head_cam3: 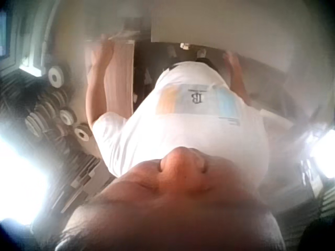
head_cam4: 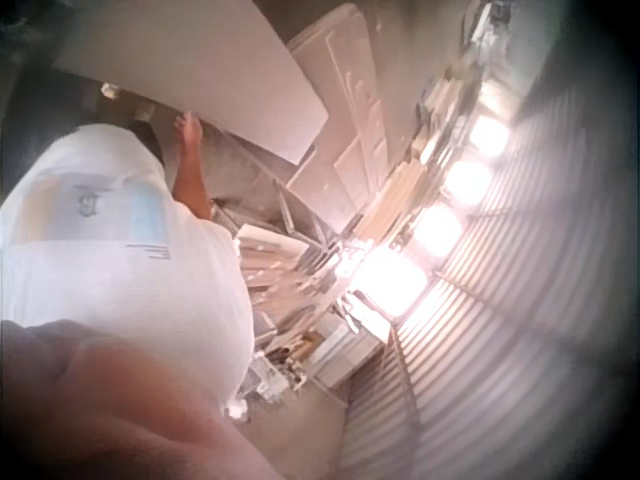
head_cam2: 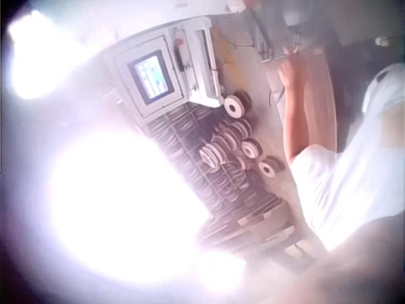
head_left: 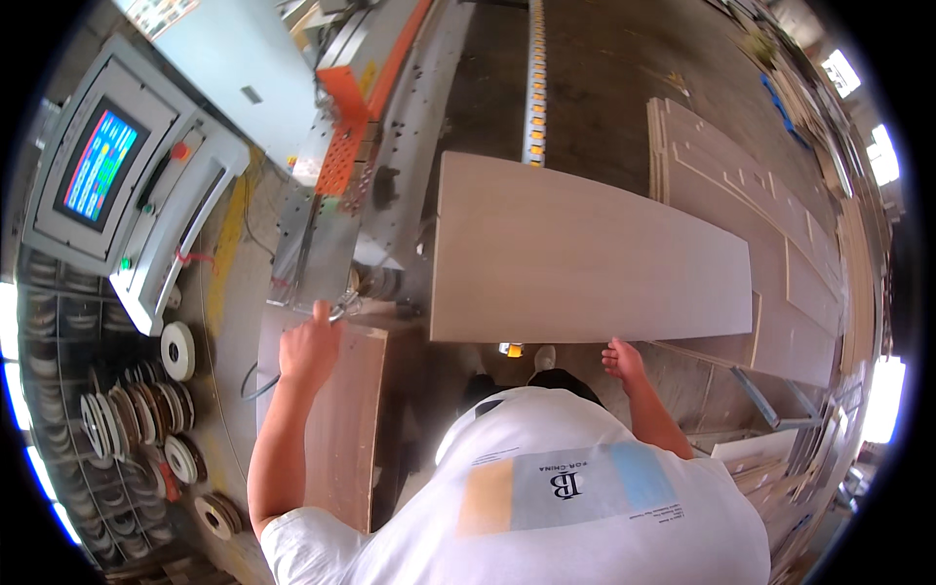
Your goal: The person repeatedly picks up large rectangular wooden panels from a stack, places them on an edge banding machine, and pushes them through the mechanism to apply a strip to the edge. After processing, the person removes the panel and stacks it with other finished pieces.
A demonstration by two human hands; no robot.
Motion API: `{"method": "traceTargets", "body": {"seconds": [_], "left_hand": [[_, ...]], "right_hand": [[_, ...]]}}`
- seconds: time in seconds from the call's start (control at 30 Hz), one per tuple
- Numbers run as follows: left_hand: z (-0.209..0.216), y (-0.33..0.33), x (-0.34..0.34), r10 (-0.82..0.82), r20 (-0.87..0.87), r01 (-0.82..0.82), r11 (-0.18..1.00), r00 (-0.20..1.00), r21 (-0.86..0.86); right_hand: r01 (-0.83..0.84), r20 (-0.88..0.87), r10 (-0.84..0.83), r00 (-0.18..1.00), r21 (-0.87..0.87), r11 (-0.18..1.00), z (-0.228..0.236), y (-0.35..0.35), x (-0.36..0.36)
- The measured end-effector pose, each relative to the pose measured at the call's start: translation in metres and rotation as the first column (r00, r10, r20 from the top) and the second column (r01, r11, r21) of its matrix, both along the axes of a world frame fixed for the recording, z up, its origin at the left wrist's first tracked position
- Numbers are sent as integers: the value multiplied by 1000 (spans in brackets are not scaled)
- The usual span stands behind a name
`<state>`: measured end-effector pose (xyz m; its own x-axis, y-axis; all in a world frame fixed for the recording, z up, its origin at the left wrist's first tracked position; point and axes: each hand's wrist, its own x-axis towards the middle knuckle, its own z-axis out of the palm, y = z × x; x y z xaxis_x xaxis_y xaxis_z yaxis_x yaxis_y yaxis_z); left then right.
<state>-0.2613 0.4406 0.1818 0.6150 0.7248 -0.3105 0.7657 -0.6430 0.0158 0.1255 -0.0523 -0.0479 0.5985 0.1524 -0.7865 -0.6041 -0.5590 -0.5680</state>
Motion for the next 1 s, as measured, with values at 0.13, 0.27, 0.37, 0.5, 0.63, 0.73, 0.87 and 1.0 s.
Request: {"method": "traceTargets", "body": {"seconds": [0.13, 0.27, 0.37, 0.5, 0.63, 0.73, 0.87, 1.0], "left_hand": [[2, -22, 23, -64, -147, 57, 997, 987, -53], [1, -84, 30, -370, -137, 254, 821, 919, -512], [-24, -108, 61, 140, -37, -139, 849, 989, -510], [-107, -160, 115, 334, 113, -253, 858, 936, -448], [-111, -288, 222, -140, -175, -33, 682, 975, -730], [-238, -309, 275, -127, 300, 285, 768, 945, -573], [-290, -397, 376, -559, 249, 603, 643, 791, -472], [-286, -479, 442, -595, 264, 632, 578, 759, -516]], "right_hand": [[74, 14, -76, 997, 73, 995, -11, -29, 4], [181, 17, -186, 982, 162, 970, -28, -76, 19], [276, -9, -279, 960, 179, 944, -40, -118, 38], [371, 1, -377, 926, 168, 913, -42, -165, 62], [456, -27, -458, 889, 164, 875, -67, -222, 96], [499, -61, -497, 866, 191, 845, -72, -245, 123], [547, -97, -540, 836, 226, 806, -80, -273, 141], [540, -77, -541, 837, 266, 798, -87, -281, 175]]}}
